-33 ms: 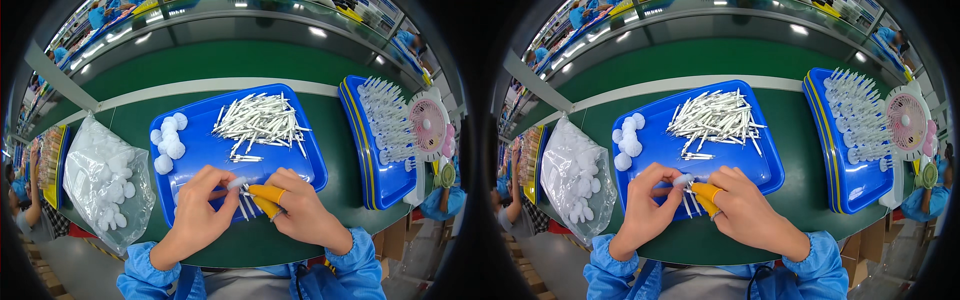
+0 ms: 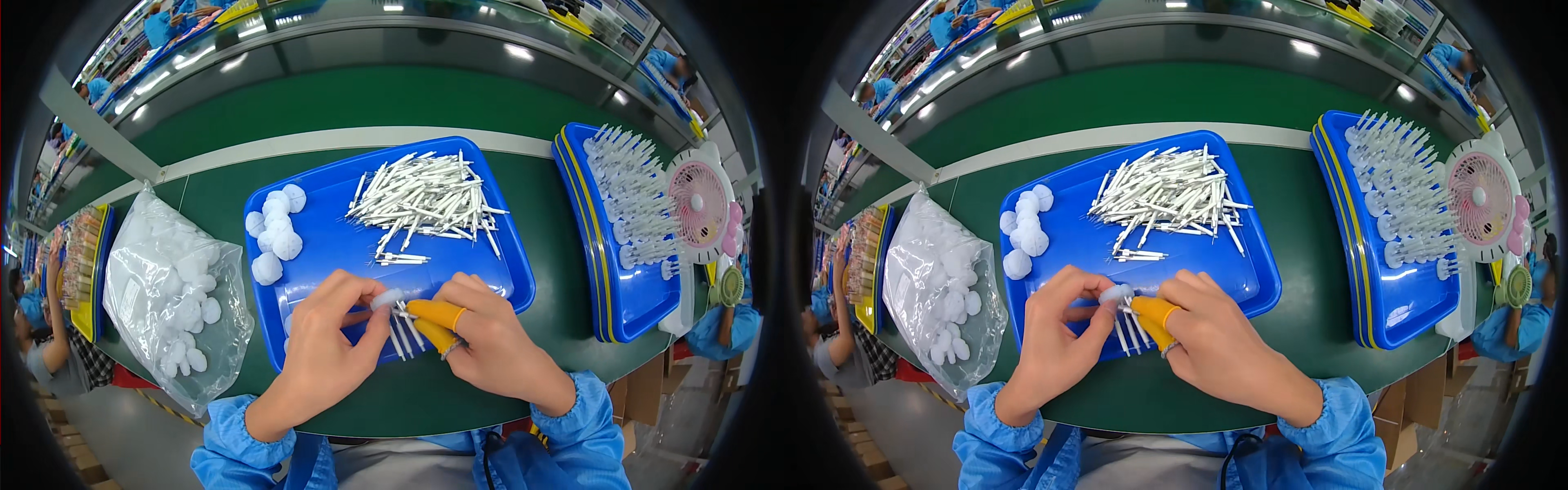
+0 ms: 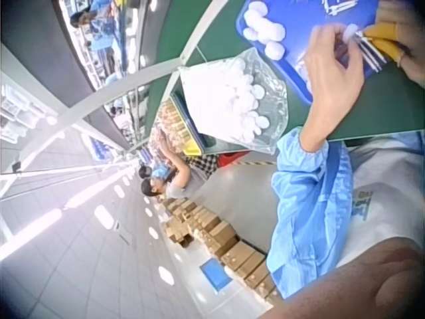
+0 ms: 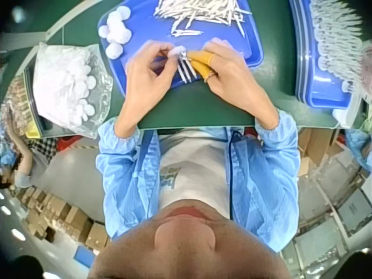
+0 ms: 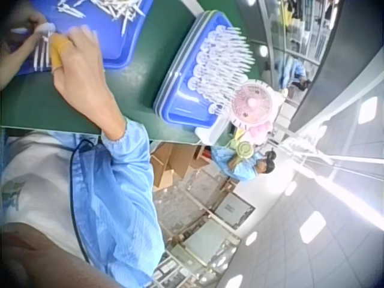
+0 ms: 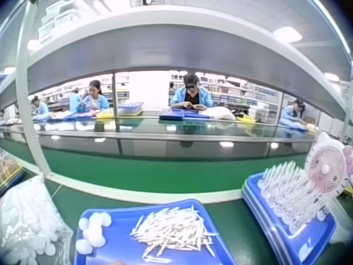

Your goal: The person repeatedly picks up a white circular foam piece and a thin white stick, inserts the stick into the foam, and places the assembled unit into a blue tray. This process is repeated continuously throughout the clip.

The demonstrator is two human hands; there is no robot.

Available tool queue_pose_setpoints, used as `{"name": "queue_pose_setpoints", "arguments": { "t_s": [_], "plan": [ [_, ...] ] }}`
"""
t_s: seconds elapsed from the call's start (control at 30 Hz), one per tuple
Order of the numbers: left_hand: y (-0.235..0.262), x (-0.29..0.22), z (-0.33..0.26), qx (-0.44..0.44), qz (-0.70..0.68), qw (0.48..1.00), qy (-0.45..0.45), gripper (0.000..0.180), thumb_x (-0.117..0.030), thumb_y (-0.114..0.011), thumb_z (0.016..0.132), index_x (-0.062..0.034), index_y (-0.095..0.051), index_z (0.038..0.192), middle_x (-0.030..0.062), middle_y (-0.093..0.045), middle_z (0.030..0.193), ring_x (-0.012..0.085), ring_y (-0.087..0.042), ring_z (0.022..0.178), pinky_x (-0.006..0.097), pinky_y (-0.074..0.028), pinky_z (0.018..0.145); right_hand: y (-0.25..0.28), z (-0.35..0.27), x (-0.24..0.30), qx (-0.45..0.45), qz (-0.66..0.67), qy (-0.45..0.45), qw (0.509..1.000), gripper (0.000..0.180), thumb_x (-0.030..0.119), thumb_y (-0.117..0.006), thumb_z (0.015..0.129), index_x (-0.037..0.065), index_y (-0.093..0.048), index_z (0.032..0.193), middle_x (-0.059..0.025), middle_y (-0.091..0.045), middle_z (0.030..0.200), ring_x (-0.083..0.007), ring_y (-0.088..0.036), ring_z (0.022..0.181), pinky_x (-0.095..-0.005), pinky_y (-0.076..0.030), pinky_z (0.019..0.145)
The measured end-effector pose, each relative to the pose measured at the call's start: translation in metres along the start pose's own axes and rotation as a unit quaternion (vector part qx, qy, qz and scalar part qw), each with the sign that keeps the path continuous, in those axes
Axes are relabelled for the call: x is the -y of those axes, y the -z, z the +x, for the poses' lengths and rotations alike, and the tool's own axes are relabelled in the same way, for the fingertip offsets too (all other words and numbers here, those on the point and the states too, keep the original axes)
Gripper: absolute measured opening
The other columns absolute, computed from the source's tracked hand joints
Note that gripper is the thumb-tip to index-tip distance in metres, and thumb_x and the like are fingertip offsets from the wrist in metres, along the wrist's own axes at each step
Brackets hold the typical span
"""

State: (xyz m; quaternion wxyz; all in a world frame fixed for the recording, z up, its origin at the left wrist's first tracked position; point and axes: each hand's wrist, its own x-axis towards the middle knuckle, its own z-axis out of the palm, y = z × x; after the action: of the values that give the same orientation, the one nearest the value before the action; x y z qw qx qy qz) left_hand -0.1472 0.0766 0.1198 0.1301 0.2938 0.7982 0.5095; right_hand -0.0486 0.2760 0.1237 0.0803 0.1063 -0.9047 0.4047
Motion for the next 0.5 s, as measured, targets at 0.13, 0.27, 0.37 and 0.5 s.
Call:
{"name": "queue_pose_setpoints", "arguments": {
  "t_s": [0.13,0.27,0.37,0.5],
  "plan": [
    [-0.002,-0.002,-0.001,-0.009,-0.013,1.000,0.025,0.014,0.002,-0.075,0.091,0.0026,-0.070,0.104,0.0133,-0.070,0.096,0.0236,-0.075,0.088,0.036,-0.067,0.079,0.001,0.001,-0.006,-0.009,-0.039,-0.007,0.999,0.040,-0.007,-0.072,0.065,-0.010,-0.074,0.105,-0.0142,-0.056,0.095,-0.0330,-0.055,0.093,-0.0430,-0.045,0.082],
    [-0.003,-0.001,-0.001,-0.019,-0.018,0.999,0.045,0.015,0.000,-0.078,0.091,0.0034,-0.069,0.103,0.0139,-0.070,0.094,0.0241,-0.076,0.086,0.035,-0.068,0.079,0.000,0.003,-0.005,0.005,-0.071,-0.015,0.997,0.035,-0.007,-0.074,0.063,-0.008,-0.074,0.098,-0.0145,-0.058,0.096,-0.0326,-0.056,0.094,-0.0433,-0.045,0.082],
    [-0.004,-0.001,-0.002,-0.018,0.000,1.000,0.018,0.015,0.000,-0.079,0.090,0.0035,-0.070,0.101,0.0140,-0.071,0.094,0.0244,-0.076,0.085,0.035,-0.068,0.079,-0.004,0.005,-0.003,-0.008,-0.073,0.005,0.997,0.032,-0.006,-0.074,0.063,-0.007,-0.072,0.096,-0.0146,-0.058,0.095,-0.0329,-0.057,0.093,-0.0437,-0.045,0.081],
    [-0.006,0.001,-0.002,-0.019,0.011,1.000,-0.010,0.014,0.000,-0.079,0.089,0.0031,-0.071,0.101,0.0141,-0.071,0.095,0.0255,-0.076,0.084,0.035,-0.067,0.079,-0.014,0.006,0.002,-0.036,-0.040,0.007,0.999,0.029,-0.007,-0.073,0.064,-0.007,-0.072,0.093,-0.0146,-0.059,0.094,-0.0338,-0.057,0.090,-0.0446,-0.046,0.079]
  ]
}}
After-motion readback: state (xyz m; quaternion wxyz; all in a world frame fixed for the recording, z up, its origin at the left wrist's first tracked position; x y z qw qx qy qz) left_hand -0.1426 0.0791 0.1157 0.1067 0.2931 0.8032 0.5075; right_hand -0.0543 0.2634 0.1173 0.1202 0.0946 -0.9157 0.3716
